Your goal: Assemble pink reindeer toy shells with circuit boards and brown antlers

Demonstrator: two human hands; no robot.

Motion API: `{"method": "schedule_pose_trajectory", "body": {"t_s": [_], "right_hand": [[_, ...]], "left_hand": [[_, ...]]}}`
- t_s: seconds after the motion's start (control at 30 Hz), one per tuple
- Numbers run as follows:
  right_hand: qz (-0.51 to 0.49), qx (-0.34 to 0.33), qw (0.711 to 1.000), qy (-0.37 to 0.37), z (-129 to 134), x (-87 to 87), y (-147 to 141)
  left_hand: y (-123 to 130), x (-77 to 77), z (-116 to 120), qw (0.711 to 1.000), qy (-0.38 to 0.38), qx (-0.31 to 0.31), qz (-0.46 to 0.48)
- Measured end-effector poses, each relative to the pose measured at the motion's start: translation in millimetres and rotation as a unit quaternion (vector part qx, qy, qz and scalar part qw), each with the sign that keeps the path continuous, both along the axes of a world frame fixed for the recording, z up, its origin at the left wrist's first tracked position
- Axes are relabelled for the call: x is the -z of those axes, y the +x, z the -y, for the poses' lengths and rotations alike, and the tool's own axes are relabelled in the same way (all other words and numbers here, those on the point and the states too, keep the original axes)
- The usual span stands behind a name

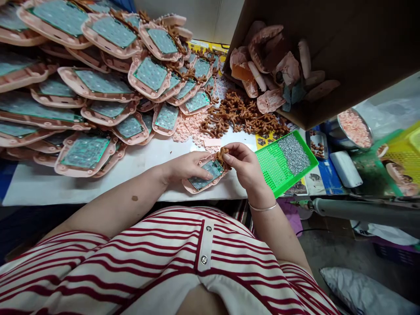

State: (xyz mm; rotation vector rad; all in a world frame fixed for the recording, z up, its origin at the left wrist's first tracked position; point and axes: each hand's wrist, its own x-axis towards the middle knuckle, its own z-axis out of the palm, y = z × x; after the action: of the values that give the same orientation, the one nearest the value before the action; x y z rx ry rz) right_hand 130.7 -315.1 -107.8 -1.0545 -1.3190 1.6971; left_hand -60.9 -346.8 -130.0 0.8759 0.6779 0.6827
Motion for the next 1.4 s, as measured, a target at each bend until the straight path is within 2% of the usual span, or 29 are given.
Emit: {"method": "schedule_pose_trajectory", "body": {"t_s": [0.17,0.33,0.57,0.73,0.87,0.93,1.1,1.2,1.33,1.4], "right_hand": [[-0.034,0.024,0.999,-0.008,0.8,6.5,-1.1],[0.006,0.011,1.000,0.026,-0.3,4.6,3.5],[0.008,0.026,1.000,-0.001,0.6,12.4,2.8],[0.057,0.004,0.997,0.046,1.6,14.2,4.2],[0.161,0.017,0.973,0.162,5.2,11.7,4.7],[0.177,0.015,0.966,0.189,6.6,11.7,4.4],[0.069,0.003,0.996,0.049,6.2,16.5,4.9],[0.058,0.006,0.998,0.030,6.3,17.5,4.5],[0.037,0.011,0.999,-0.033,7.2,16.7,2.5],[0.045,0.022,0.999,-0.019,7.0,16.3,2.1]], "left_hand": [[-0.4,0.2,0.9,1.000,-0.004,0.029,0.011],[3.6,5.3,1.6,0.999,0.013,-0.012,-0.029],[6.1,6.6,1.6,0.997,0.024,-0.029,-0.071],[5.8,6.2,2.0,0.996,0.026,-0.039,-0.079],[6.5,5.5,3.4,0.995,0.027,-0.043,-0.091],[6.5,6.1,3.8,0.994,0.029,-0.041,-0.092],[5.1,10.0,3.9,0.992,0.047,-0.038,-0.107],[4.2,11.7,3.5,0.991,0.049,-0.029,-0.118],[3.5,12.6,2.6,0.990,0.054,-0.020,-0.127],[3.4,12.3,2.4,0.991,0.052,-0.013,-0.123]]}}
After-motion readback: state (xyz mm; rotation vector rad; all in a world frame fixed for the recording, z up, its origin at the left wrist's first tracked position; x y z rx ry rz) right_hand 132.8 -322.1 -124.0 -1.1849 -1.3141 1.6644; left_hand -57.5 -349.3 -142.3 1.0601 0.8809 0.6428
